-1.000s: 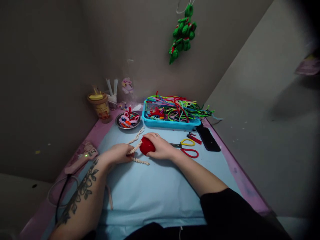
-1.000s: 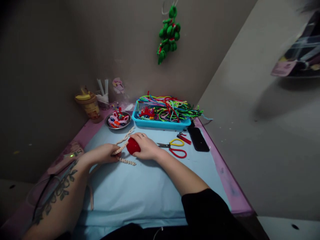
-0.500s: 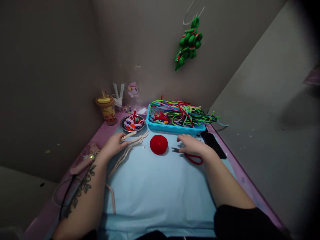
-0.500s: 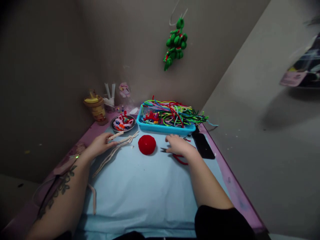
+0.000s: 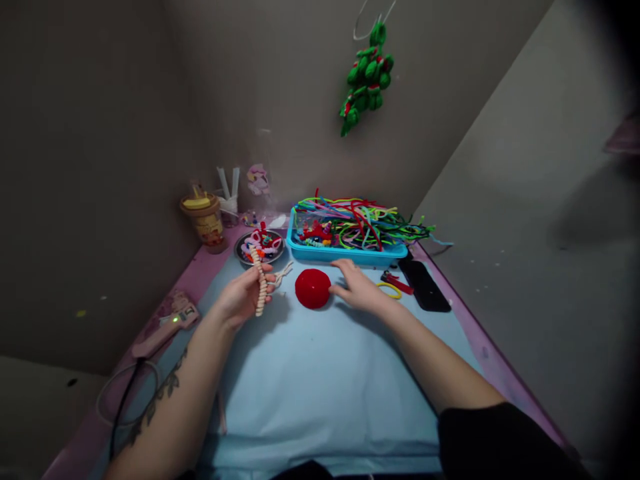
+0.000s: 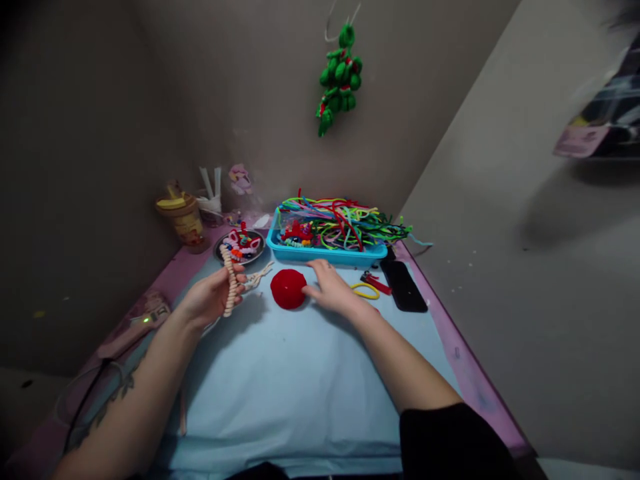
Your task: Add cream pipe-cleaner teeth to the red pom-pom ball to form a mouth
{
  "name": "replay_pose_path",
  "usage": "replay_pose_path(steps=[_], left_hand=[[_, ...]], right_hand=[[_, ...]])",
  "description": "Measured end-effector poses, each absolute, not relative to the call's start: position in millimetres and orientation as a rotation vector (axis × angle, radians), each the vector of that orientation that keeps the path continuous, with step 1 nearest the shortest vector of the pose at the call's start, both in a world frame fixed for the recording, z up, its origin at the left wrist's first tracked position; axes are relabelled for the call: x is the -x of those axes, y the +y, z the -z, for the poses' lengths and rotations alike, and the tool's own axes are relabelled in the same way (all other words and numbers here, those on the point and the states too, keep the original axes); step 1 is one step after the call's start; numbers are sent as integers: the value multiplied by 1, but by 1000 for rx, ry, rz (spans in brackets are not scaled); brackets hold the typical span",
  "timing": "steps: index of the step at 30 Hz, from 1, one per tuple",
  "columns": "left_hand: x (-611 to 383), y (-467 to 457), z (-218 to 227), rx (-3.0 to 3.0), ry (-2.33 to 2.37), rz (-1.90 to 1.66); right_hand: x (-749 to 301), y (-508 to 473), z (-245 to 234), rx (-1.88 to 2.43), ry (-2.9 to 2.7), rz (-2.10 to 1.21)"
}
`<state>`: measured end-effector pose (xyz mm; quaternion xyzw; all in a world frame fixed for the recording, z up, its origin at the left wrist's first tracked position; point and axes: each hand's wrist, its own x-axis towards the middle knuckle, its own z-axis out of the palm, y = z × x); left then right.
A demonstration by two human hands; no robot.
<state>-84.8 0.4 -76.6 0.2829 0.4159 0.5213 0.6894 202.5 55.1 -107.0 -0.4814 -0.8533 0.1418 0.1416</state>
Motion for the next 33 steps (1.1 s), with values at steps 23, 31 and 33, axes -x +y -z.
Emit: replay_pose_path(steps=[23,31,33], left_hand=[[57,-17,77,-1965,1348,-1070],[60,-19,74,-1942,1414,-1066],[56,-20,75,-2024,1371,-1099]], right_hand=[[-155,12,78,941,-1904,-893],[-158,15,79,927,-1854,-930],[-152,13,83,947,-1841,-1101]])
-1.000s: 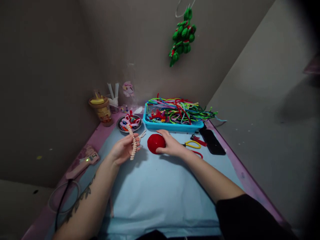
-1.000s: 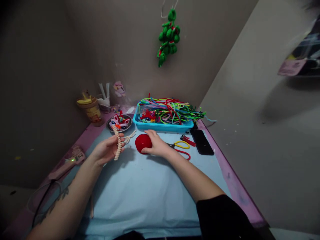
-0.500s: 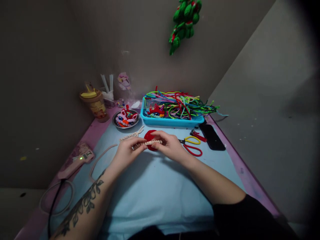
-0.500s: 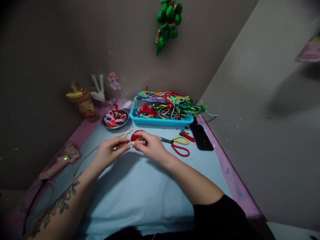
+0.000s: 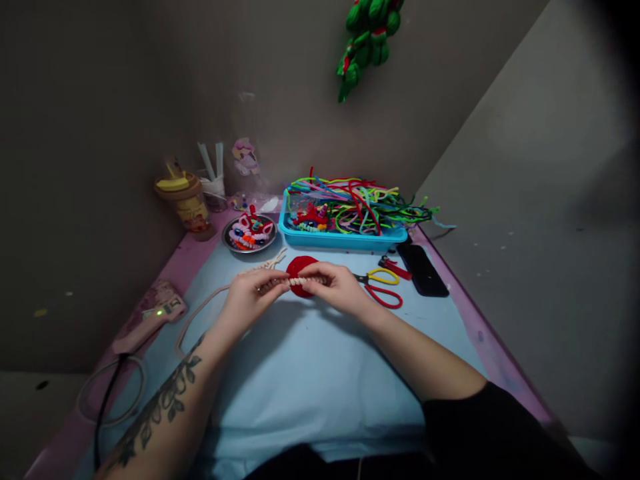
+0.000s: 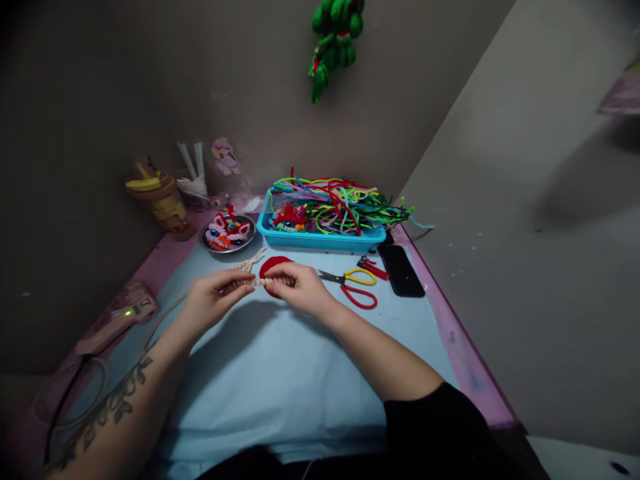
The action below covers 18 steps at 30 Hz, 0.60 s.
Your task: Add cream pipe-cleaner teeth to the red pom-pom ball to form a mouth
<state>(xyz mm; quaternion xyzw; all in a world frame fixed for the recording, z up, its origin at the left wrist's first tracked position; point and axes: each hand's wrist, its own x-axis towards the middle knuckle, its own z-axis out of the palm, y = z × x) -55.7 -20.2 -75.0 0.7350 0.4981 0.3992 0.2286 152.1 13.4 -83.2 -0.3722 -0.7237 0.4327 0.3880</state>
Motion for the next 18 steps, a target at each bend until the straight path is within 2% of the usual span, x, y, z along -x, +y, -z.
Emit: replay_pose_path(steps=[4,9,14,18], left_hand=[[55,-21,77,-2164,1336,-1154],[66,-18,75,-2143,1438,-1129],[59,-20,76,-2174,1385,-1132],[52,-23,81,-2251,1248,-1115]], right_hand=[[-147,13,89,980,-1785,-1309],[-157,17,83,979,-1776,-1076],[-157,13,76,985,-2075,-714],[-149,8,74,940,-2208,-782]])
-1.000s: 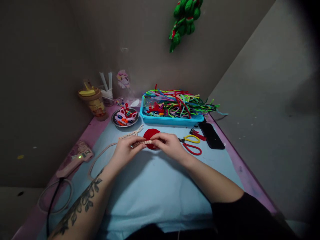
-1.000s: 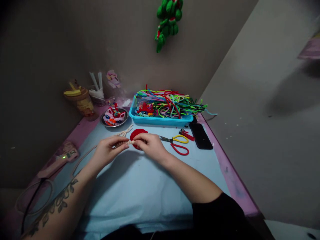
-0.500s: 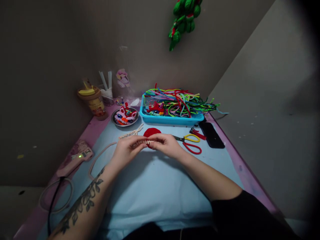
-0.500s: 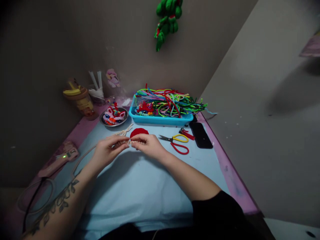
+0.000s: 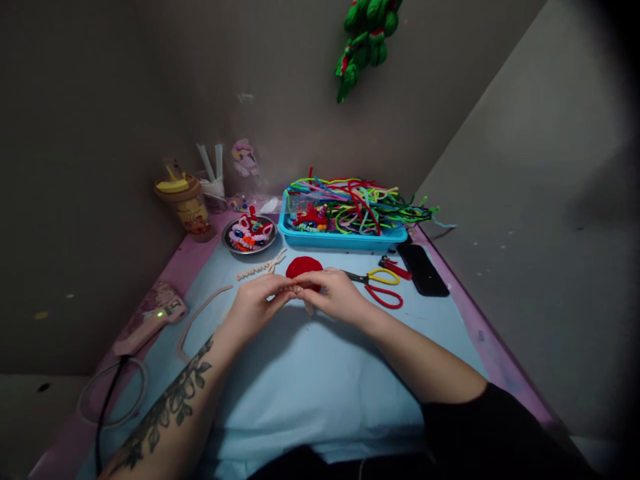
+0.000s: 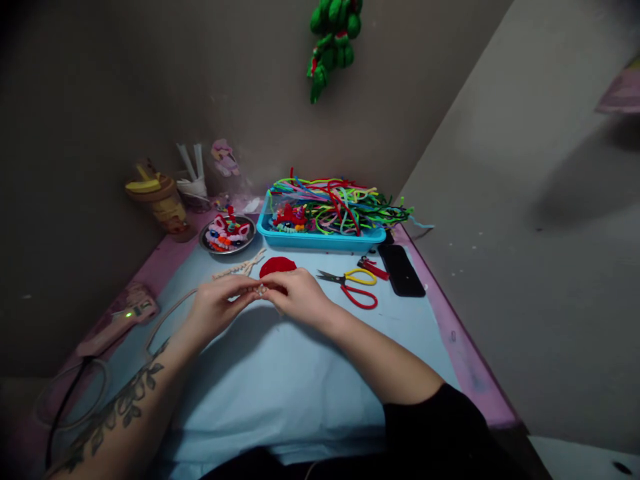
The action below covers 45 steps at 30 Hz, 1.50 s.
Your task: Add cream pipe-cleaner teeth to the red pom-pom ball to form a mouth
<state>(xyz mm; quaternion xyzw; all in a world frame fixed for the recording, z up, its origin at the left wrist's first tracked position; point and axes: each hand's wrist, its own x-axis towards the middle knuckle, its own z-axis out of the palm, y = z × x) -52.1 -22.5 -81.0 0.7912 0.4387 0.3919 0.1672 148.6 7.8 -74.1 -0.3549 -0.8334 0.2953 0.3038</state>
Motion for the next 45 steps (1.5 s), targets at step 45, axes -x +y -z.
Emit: replay_pose_path(steps=[45], left_hand=[[42,-26,76,-1984,1241,-1249]], right_hand=[[-145,7,86,832,-1816,-1118]])
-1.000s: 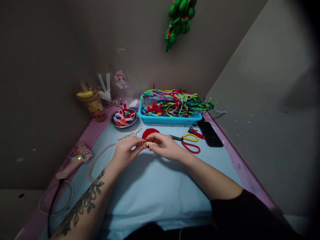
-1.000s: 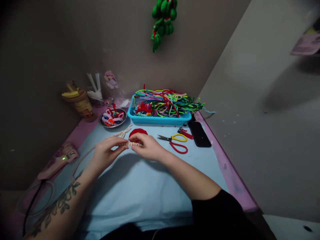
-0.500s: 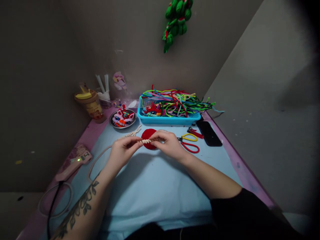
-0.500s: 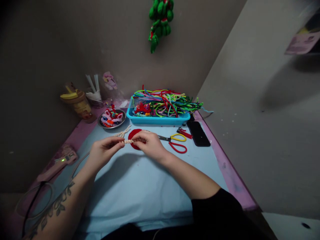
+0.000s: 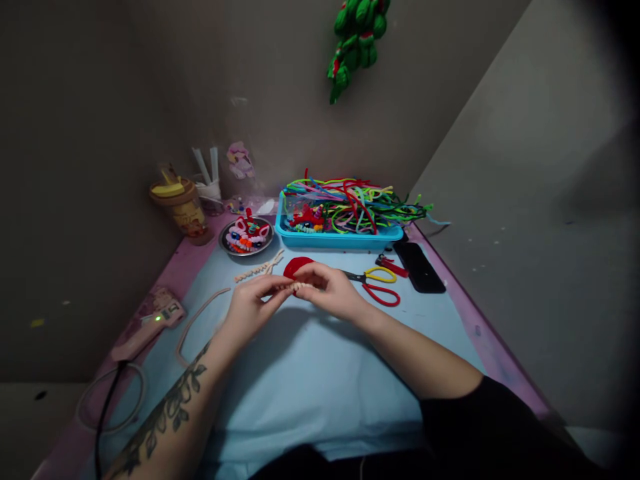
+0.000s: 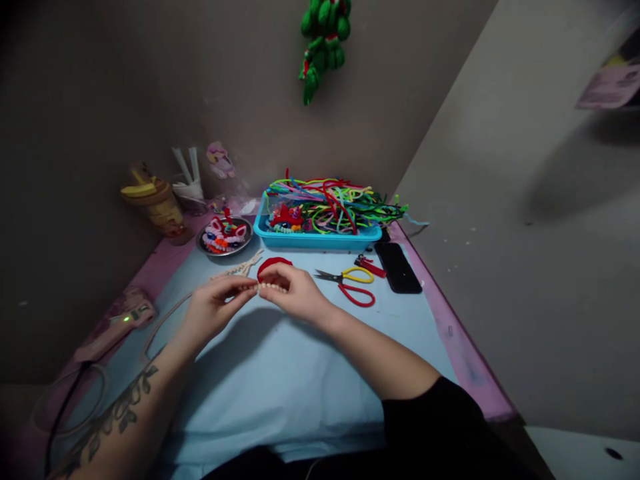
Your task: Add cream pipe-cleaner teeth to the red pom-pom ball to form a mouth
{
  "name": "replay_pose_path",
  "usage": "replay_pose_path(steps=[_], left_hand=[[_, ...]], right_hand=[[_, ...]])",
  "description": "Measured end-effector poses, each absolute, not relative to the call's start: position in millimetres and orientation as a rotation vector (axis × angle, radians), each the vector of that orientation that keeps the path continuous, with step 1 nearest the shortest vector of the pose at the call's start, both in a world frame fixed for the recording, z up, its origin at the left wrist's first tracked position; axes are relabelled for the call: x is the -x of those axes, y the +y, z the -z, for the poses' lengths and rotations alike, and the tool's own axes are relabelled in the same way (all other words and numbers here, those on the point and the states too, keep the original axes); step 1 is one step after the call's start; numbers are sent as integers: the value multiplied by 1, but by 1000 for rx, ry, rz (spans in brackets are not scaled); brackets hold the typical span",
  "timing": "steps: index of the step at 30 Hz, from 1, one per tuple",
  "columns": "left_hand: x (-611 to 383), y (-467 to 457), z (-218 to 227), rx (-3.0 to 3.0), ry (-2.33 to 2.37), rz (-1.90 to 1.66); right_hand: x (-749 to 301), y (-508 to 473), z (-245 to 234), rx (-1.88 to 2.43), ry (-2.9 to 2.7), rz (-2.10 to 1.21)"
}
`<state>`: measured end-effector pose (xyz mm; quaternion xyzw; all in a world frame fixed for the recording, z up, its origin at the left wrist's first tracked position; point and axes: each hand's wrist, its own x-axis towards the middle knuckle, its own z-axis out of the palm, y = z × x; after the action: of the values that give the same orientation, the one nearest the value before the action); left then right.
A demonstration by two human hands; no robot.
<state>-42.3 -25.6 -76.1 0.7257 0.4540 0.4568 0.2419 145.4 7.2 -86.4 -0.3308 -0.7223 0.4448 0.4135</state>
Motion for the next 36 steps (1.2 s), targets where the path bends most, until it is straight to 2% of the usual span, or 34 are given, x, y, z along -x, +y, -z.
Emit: replay_pose_path(steps=[2,4,8,13,22,27,33,36], left_hand=[[43,-26,77,-2076,1211,-1277],[44,-26,78,-2077,1231,-1275],[45,-27,75,-1877,1309,-1233],[44,-27,69,-1583,1313,-1167],[46,-25,70,-1366,1231,-1132],[40,-27,67,-1529,1226,-1139],[41,-30,66,-1683,1264,-1221],[43,-29,66,-1670,1310,-1196]], right_hand=[[-145,8,85,875,-1736,-1400],[-146,7,82,917,-1720,-1463],[-150,3,75,912,-1841,-1051],[-152,3,74,635,-1960,-462],[-155,3,84,544,-2076,-137],[-150,2,88,505,-2054,-275],[-148,1,80,850,-1992,-882],[-147,1,79,907,-1971,-881]])
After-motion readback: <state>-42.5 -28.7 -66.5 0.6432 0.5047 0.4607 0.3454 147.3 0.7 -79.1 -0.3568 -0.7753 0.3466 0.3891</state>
